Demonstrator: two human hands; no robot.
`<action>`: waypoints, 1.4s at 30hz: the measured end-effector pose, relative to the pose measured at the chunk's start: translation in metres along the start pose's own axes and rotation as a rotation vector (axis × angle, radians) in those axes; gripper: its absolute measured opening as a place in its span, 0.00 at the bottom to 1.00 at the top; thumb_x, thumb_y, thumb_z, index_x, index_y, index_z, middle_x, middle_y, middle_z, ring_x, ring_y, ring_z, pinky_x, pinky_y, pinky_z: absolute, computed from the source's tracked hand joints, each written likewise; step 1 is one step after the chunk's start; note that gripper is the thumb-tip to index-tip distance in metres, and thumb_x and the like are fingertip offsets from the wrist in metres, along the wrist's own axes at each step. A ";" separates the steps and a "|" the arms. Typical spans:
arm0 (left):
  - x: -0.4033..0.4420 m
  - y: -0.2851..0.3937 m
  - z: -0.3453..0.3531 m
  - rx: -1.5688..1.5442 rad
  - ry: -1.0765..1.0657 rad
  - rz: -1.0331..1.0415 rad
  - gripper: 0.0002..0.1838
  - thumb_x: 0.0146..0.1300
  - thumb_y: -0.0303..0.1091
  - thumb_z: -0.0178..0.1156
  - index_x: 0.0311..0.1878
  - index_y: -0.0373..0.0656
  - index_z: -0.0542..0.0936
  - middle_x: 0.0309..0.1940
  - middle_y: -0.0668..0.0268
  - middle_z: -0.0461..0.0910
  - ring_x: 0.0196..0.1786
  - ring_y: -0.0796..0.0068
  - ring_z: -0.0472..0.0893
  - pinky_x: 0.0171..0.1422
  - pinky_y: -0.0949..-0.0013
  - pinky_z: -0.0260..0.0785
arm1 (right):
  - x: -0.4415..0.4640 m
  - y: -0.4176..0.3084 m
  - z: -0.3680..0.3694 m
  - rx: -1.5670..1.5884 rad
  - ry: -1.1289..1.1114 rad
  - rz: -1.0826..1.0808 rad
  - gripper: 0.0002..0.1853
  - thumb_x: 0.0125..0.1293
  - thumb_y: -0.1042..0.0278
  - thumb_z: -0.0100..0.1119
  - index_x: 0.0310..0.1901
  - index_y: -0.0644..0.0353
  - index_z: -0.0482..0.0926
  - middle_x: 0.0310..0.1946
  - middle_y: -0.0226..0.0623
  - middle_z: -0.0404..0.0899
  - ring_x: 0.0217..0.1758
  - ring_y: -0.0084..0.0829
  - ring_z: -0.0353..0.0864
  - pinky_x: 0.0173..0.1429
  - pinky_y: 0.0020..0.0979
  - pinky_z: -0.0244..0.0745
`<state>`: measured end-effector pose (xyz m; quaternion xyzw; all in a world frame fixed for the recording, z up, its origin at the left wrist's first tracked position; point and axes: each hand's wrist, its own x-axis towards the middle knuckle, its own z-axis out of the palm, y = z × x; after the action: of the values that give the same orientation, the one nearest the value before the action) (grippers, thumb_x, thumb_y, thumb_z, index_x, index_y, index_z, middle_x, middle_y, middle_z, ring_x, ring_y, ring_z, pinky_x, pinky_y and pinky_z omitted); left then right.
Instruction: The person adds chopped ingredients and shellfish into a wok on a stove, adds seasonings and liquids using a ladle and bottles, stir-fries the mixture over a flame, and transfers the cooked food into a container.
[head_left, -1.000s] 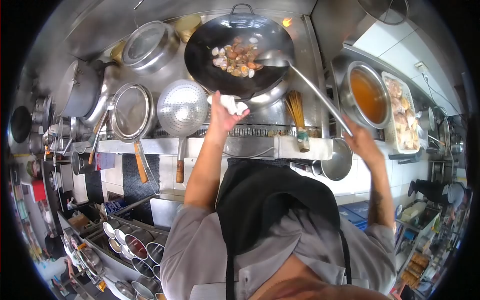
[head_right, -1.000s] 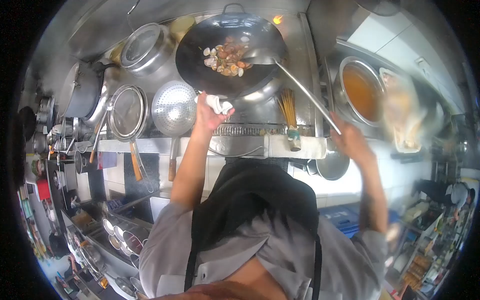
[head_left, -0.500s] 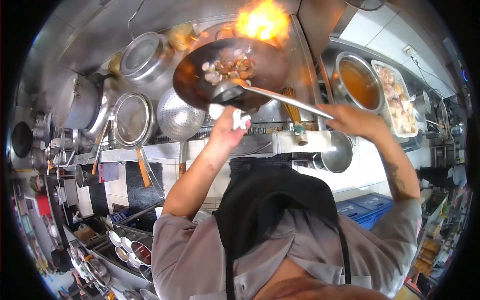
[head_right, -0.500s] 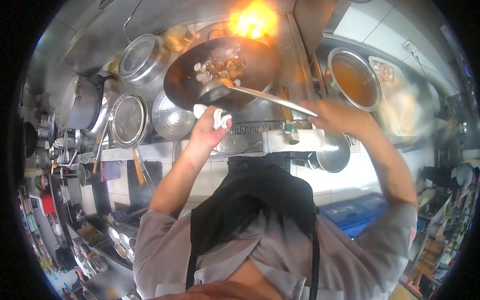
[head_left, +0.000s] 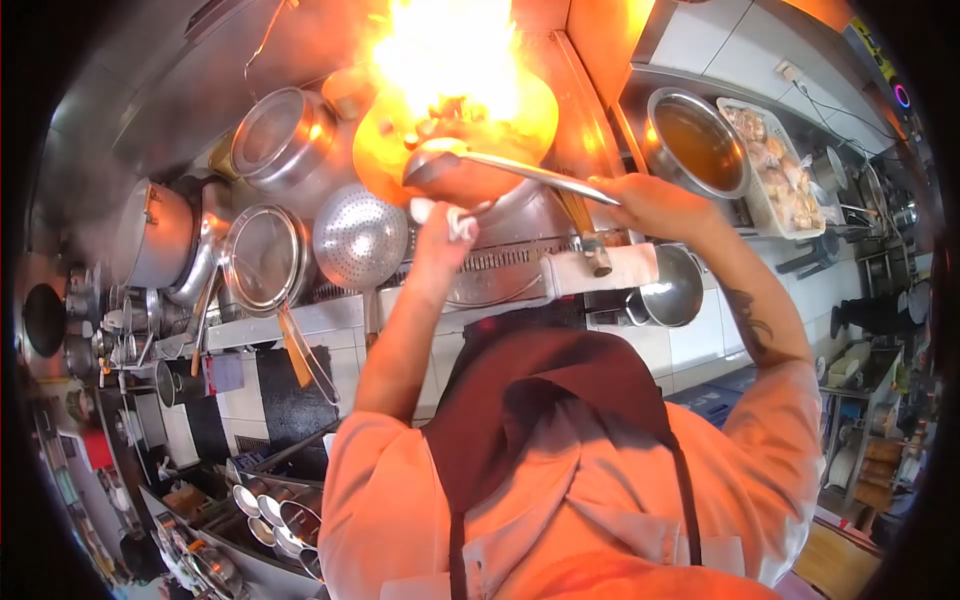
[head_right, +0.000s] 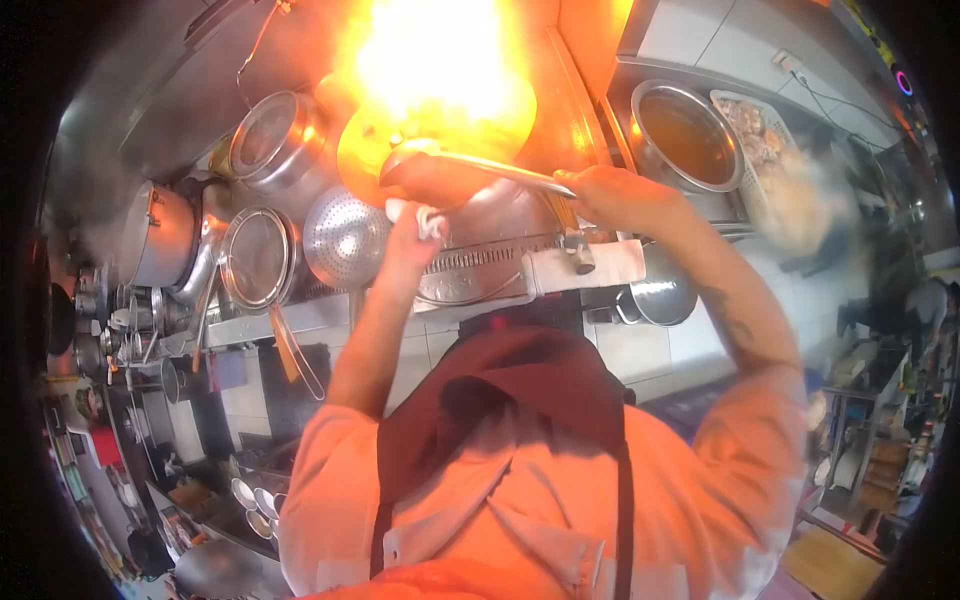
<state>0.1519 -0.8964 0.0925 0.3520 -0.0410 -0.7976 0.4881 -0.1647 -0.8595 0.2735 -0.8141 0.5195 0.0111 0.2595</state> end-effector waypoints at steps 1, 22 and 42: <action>0.001 0.007 0.007 -0.030 0.014 -0.037 0.05 0.69 0.34 0.50 0.37 0.47 0.72 0.28 0.65 0.73 0.28 0.69 0.75 0.29 0.63 0.72 | -0.011 -0.012 -0.011 0.033 -0.081 0.014 0.25 0.65 0.67 0.55 0.65 0.58 0.67 0.39 0.55 0.79 0.40 0.50 0.81 0.44 0.44 0.74; 0.067 0.027 0.004 0.161 0.030 0.085 0.05 0.66 0.34 0.53 0.38 0.44 0.73 0.29 0.65 0.75 0.29 0.73 0.76 0.25 0.72 0.71 | -0.062 -0.010 0.051 0.095 0.556 0.015 0.24 0.65 0.71 0.56 0.61 0.68 0.69 0.43 0.61 0.78 0.43 0.55 0.80 0.48 0.44 0.74; 0.065 0.024 -0.010 0.339 0.287 0.212 0.26 0.68 0.57 0.46 0.62 0.52 0.67 0.56 0.66 0.71 0.49 0.67 0.72 0.43 0.61 0.67 | -0.253 0.055 0.400 0.520 0.892 1.228 0.18 0.62 0.73 0.56 0.53 0.67 0.70 0.31 0.54 0.79 0.33 0.50 0.80 0.39 0.41 0.75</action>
<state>0.1580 -0.9585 0.0604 0.5323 -0.1412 -0.6655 0.5038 -0.2274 -0.4918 -0.0224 -0.2242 0.9152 -0.2959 0.1566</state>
